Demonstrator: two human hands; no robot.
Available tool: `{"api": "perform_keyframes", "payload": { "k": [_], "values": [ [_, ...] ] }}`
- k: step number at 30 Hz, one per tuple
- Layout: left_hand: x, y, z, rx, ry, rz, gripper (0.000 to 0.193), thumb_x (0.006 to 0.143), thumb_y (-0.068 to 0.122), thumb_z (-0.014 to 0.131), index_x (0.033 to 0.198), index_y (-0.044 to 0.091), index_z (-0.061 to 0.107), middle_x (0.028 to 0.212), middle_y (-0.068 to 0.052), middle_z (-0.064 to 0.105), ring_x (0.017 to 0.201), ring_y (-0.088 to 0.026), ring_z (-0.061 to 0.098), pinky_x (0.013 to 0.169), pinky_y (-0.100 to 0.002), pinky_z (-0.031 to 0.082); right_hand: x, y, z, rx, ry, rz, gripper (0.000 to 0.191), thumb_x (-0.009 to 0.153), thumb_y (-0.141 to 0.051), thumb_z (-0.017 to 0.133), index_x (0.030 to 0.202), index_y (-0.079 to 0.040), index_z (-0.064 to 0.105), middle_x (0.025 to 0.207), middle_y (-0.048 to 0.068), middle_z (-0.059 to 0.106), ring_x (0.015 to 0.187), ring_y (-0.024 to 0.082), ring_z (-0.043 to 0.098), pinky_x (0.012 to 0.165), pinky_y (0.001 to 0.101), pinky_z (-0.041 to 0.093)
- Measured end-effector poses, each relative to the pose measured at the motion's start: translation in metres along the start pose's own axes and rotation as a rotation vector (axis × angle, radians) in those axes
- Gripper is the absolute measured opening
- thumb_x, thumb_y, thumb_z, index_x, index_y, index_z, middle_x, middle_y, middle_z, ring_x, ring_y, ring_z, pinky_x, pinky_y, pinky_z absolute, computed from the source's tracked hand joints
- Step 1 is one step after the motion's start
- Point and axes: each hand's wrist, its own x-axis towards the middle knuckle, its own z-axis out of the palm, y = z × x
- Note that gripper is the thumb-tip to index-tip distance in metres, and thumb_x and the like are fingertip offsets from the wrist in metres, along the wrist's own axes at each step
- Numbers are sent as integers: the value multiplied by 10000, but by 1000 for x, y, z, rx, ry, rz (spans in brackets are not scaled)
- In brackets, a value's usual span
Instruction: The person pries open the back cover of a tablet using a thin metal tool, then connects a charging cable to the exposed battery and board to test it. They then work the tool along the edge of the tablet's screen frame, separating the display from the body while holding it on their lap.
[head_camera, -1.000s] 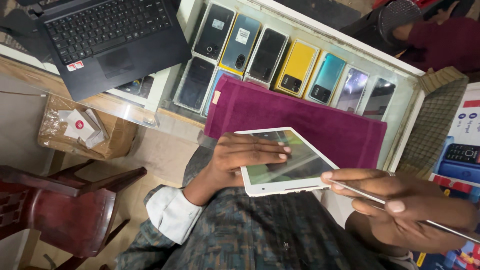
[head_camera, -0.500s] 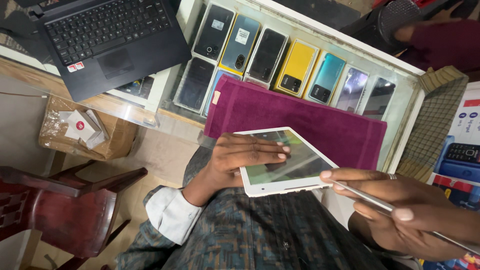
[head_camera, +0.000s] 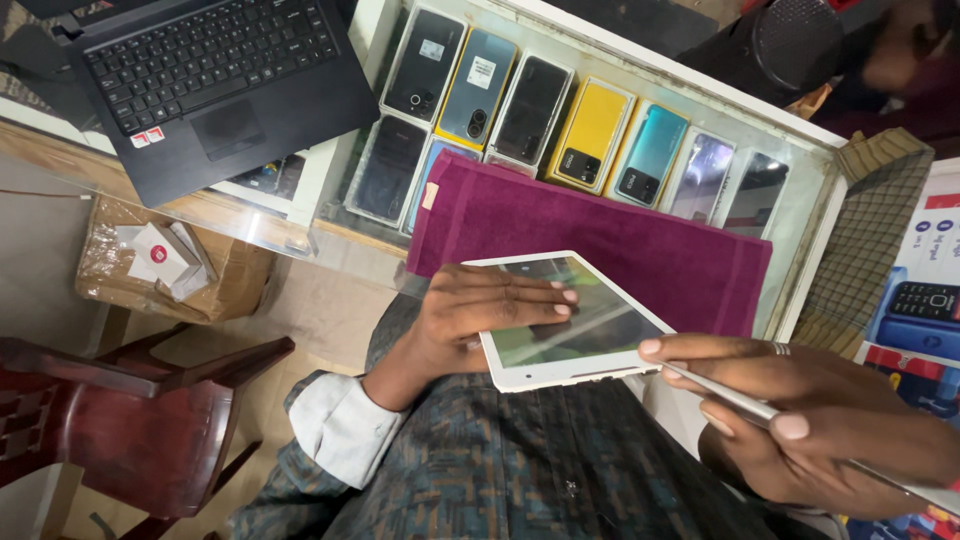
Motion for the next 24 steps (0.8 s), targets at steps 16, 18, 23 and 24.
{"api": "perform_keyframes", "payload": {
  "k": [16, 18, 23, 24],
  "values": [
    [3, -6, 2, -114, -5, -25, 311, 840, 227, 834, 1090, 56, 764, 1114, -88, 779, 1081, -245, 782, 978, -364, 661, -6, 13, 6, 587, 68, 175, 634, 952, -95, 548, 1541, 99, 417, 1498, 389, 443, 956, 267, 611, 875, 429, 484],
    [4, -5, 2, -104, -8, -31, 305, 843, 223, 831, 1092, 57, 769, 1113, -87, 782, 1083, -243, 782, 973, -359, 661, -9, 19, 7, 730, 47, 201, 632, 947, -99, 543, 1539, 90, 428, 1511, 373, 436, 936, 248, 605, 865, 417, 483],
    [7, -4, 3, -122, -11, -34, 299, 854, 228, 826, 1094, 61, 765, 1112, -87, 780, 1085, -244, 781, 978, -356, 659, -6, 22, 7, 553, 73, 154, 631, 936, -111, 531, 1536, 68, 457, 1543, 334, 420, 888, 202, 588, 841, 389, 481],
    [8, -4, 2, -125, -16, -36, 297, 861, 225, 822, 1100, 59, 765, 1115, -89, 780, 1086, -244, 782, 980, -356, 659, -4, 20, 7, 532, 77, 150, 631, 933, -114, 528, 1535, 64, 463, 1549, 326, 416, 879, 193, 585, 836, 383, 481]
  ]
}}
